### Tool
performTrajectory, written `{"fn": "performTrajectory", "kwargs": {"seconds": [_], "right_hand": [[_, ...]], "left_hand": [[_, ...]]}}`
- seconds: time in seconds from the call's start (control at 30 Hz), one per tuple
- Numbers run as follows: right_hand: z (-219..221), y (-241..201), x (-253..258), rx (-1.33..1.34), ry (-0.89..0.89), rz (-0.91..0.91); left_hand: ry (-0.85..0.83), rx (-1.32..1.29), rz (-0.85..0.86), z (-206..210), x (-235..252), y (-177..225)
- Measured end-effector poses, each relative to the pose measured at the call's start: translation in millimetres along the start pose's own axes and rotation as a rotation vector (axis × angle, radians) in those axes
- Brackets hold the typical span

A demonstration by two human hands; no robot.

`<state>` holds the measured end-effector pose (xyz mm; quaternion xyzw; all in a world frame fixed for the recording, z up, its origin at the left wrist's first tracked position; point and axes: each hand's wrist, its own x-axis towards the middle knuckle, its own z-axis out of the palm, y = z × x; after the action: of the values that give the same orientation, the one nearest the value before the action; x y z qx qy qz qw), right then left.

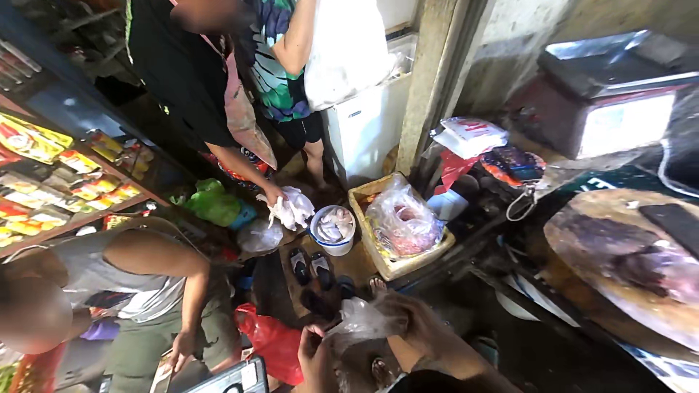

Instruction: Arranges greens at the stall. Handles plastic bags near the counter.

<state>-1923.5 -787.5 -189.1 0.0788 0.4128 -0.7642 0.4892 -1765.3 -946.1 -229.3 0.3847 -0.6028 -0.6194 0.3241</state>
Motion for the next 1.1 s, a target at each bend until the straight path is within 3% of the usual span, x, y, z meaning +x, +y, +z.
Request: {"fn": "performTrajectory", "kwargs": {"seconds": [0.07,0.13,0.23,0.3,0.37,0.4,0.47,0.5,0.57,0.63,0.7,0.77,0.87,0.93,1.0,1.03,1.1], "right_hand": [[-4.4,3.6,2.5,-0.286,-0.053,-0.046],[-4.6,3.5,2.6,-0.644,-0.184,-0.131],[3.8,-1.0,-3.2,-0.932,-0.411,-0.228],[-2.2,-5.5,-2.4,-1.148,-0.307,-0.298],[-16.8,-7.0,5.1,-1.321,-0.069,-0.423],[-20.2,-10.8,7.8,-1.38,0.03,-0.386],[-24.7,-13.4,13.0,-1.405,0.1,-0.289],[-24.8,-10.7,12.4,-1.351,0.085,-0.281],[-17.4,-4.0,7.6,-1.048,-0.047,-0.246],[0.6,-5.6,-8.2,-0.663,-0.264,-0.075],[13.5,-8.5,-24.2,-0.504,-0.432,0.058],[15.9,-5.3,-26.6,-0.645,-0.515,-0.002],[2.8,4.1,-6.7,-1.399,-0.297,-0.21],[5.7,-0.3,9.1,-1.764,0.0,-0.042],[8.0,-9.2,27.1,-1.894,0.23,0.159],[3.1,-13.0,35.7,-1.919,0.271,0.215],[-15.5,-20.3,49.0,-1.912,0.135,0.186]], "left_hand": [[-0.034,0.333,0.115,3.8,-0.1,2.1],[-0.225,0.56,0.276,15.0,-2.3,16.9],[-0.356,0.478,0.353,27.5,-6.1,22.8],[-0.404,0.147,0.127,24.1,-0.6,25.3],[-0.494,-0.356,-0.268,17.2,2.3,34.9],[-0.535,-0.542,-0.413,15.1,1.0,39.8],[-0.621,-0.633,-0.436,15.9,-4.0,40.0],[-0.643,-0.491,-0.317,15.7,-5.3,33.2],[-0.573,0.056,-0.016,16.7,-2.6,20.1],[-0.336,0.442,0.068,25.0,-3.9,15.4],[-0.125,0.632,0.076,31.0,-6.6,16.5],[-0.01,0.79,0.064,36.4,-8.4,22.2],[-0.099,0.865,0.052,39.2,-11.0,29.3],[-0.344,0.697,0.017,36.8,-14.2,34.7],[-0.594,0.334,0.012,33.3,-13.6,30.9],[-0.652,0.154,-0.01,33.1,-11.2,26.9],[-0.588,-0.131,-0.065,32.6,-2.5,11.8]]}}
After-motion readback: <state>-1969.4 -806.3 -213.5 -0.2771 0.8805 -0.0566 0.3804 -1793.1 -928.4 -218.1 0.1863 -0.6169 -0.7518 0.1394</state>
